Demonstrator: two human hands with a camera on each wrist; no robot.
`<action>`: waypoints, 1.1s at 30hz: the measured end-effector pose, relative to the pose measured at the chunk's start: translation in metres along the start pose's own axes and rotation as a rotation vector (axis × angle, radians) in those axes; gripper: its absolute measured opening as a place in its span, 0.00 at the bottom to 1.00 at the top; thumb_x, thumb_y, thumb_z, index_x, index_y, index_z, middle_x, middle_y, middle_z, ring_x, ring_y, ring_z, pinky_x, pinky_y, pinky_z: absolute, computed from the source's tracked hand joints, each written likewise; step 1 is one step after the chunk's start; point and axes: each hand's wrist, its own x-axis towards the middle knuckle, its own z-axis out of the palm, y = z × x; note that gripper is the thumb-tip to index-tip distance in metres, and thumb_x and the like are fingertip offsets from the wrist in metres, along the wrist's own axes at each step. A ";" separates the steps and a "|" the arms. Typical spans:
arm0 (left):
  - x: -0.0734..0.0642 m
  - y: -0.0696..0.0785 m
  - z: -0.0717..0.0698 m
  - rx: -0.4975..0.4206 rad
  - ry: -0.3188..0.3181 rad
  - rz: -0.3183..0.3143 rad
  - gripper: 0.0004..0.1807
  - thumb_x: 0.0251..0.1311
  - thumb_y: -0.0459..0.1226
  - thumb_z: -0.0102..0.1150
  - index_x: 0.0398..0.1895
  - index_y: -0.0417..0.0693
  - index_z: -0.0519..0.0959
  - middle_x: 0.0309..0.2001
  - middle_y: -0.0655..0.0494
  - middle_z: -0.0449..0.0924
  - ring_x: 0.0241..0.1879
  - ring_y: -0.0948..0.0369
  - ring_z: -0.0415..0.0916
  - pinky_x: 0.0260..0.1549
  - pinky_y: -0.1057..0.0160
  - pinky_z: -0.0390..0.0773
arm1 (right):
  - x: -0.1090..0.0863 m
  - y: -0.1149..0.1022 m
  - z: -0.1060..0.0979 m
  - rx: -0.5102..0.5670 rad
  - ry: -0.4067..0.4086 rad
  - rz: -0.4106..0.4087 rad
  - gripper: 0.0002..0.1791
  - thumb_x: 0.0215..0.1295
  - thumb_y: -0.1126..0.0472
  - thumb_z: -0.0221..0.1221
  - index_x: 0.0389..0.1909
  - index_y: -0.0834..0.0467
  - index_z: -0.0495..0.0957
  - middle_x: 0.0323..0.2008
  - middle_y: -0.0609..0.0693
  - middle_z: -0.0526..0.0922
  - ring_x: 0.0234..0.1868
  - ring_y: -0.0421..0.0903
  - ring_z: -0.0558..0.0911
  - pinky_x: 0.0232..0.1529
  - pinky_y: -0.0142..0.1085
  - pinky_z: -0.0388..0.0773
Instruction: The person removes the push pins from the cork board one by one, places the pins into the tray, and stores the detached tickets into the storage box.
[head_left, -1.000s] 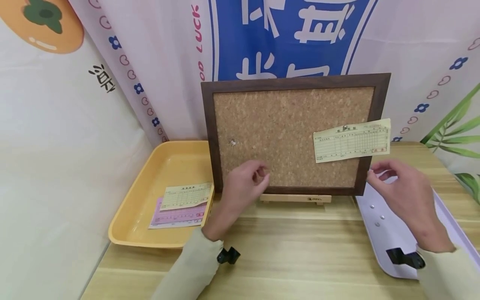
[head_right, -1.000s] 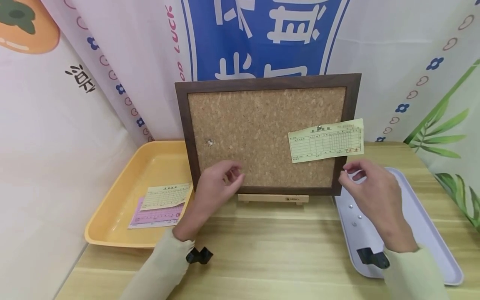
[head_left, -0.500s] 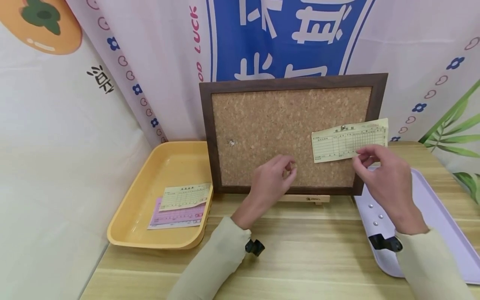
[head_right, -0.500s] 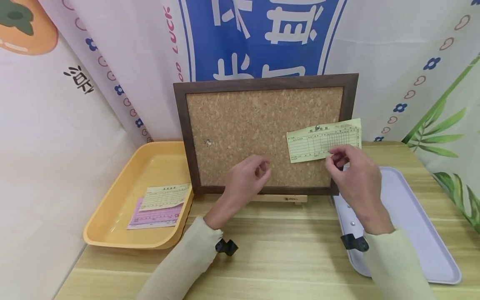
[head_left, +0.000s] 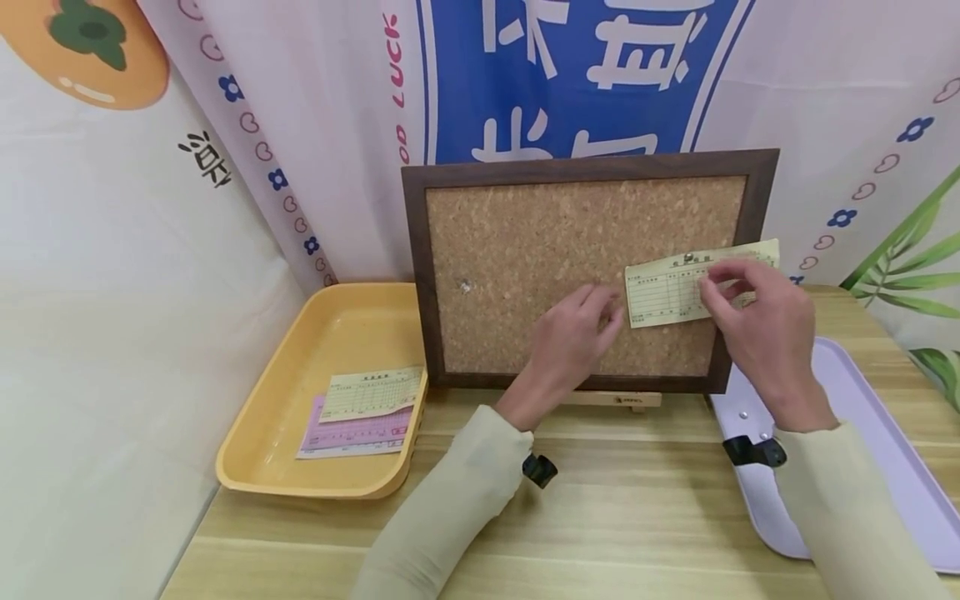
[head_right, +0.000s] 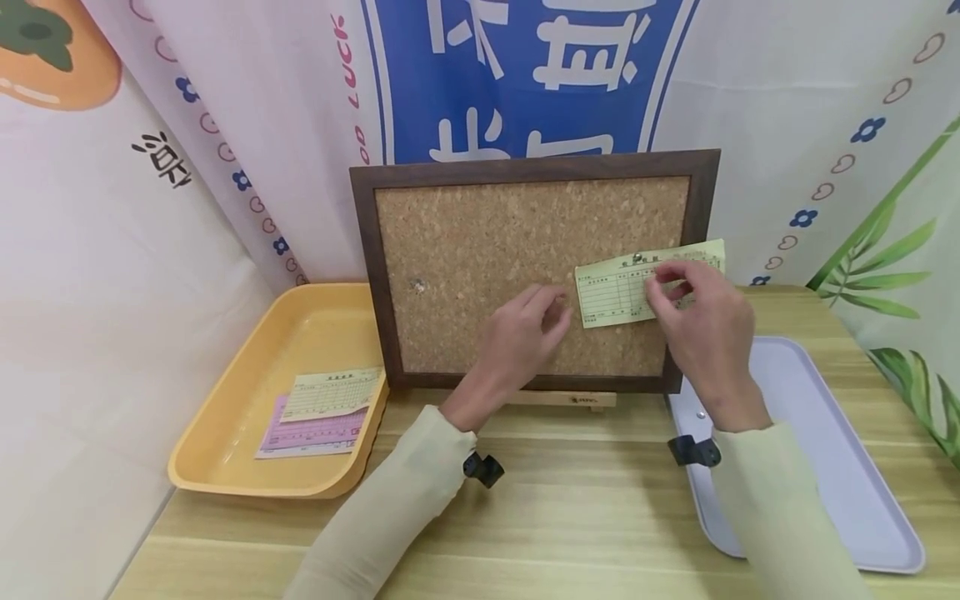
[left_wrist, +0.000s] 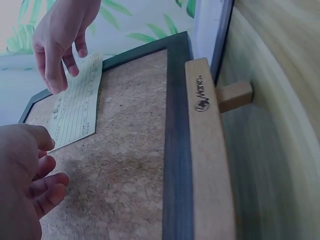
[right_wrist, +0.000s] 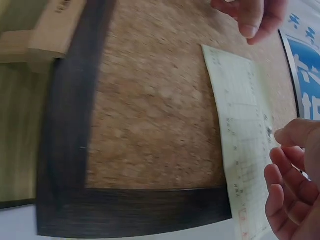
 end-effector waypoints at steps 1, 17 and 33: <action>0.002 0.000 0.000 -0.006 -0.007 0.002 0.08 0.69 0.34 0.60 0.47 0.44 0.84 0.33 0.58 0.81 0.23 0.68 0.73 0.18 0.75 0.65 | 0.002 0.000 0.000 0.003 0.006 0.005 0.13 0.71 0.59 0.65 0.48 0.64 0.85 0.44 0.59 0.87 0.39 0.56 0.84 0.34 0.25 0.62; 0.033 -0.002 -0.002 0.046 -0.076 0.005 0.12 0.75 0.35 0.54 0.54 0.42 0.81 0.34 0.56 0.83 0.19 0.68 0.68 0.16 0.72 0.66 | 0.018 -0.007 0.011 0.030 0.017 -0.006 0.10 0.70 0.62 0.65 0.46 0.65 0.85 0.42 0.61 0.87 0.38 0.56 0.84 0.35 0.26 0.62; 0.039 0.002 0.000 0.140 -0.049 -0.011 0.07 0.73 0.36 0.56 0.36 0.50 0.82 0.29 0.62 0.81 0.18 0.69 0.68 0.15 0.70 0.65 | 0.021 -0.008 0.016 0.068 0.051 -0.032 0.11 0.69 0.61 0.66 0.46 0.64 0.86 0.42 0.60 0.87 0.37 0.56 0.85 0.36 0.20 0.62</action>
